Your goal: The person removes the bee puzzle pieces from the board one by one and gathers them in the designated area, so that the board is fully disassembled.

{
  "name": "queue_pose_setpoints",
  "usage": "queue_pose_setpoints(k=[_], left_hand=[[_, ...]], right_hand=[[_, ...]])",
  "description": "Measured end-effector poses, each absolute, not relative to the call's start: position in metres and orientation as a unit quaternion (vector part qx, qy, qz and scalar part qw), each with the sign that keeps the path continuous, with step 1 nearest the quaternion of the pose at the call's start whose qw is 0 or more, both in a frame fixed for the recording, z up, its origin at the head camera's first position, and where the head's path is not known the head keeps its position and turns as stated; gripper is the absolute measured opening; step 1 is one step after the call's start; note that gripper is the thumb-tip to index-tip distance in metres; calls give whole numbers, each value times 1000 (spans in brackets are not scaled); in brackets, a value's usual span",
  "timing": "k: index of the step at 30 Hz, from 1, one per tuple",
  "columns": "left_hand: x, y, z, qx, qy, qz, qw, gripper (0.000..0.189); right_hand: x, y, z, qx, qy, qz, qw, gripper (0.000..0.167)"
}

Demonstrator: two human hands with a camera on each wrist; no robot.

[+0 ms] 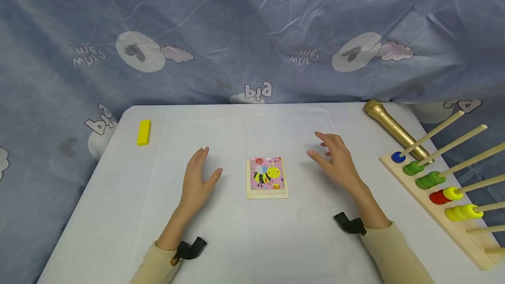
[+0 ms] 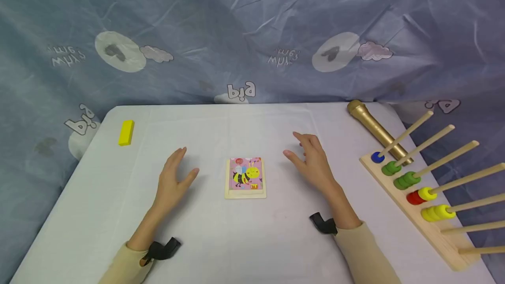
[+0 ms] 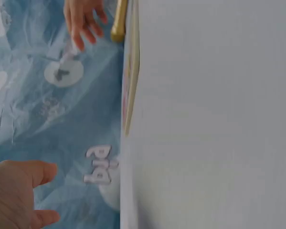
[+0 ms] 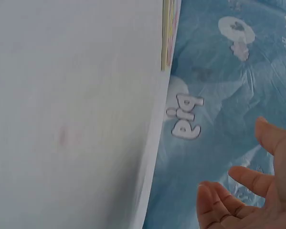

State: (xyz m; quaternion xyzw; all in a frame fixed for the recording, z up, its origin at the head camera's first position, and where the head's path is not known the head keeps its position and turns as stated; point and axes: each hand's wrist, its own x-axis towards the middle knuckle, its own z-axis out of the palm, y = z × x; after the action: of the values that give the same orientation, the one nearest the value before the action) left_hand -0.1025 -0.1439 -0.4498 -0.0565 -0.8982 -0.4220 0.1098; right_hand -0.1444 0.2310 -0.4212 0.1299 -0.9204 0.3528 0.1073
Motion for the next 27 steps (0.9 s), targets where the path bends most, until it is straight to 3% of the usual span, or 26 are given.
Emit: queue_pose_setpoints(k=[4,14,27], left_hand=[[-100,-125,-459,-67,-879,-460,109,61],[-94,-83,-475,-89,-864,-484,105,53],[-94,-72,-485,-116,-882,-439,125,43]], right_hand=[[-147,215,-420,120,-910,383,100,51],[-159,173,-419,117,-884,452,22,44],[-166,129,-429,145,-863,482,-40,43]])
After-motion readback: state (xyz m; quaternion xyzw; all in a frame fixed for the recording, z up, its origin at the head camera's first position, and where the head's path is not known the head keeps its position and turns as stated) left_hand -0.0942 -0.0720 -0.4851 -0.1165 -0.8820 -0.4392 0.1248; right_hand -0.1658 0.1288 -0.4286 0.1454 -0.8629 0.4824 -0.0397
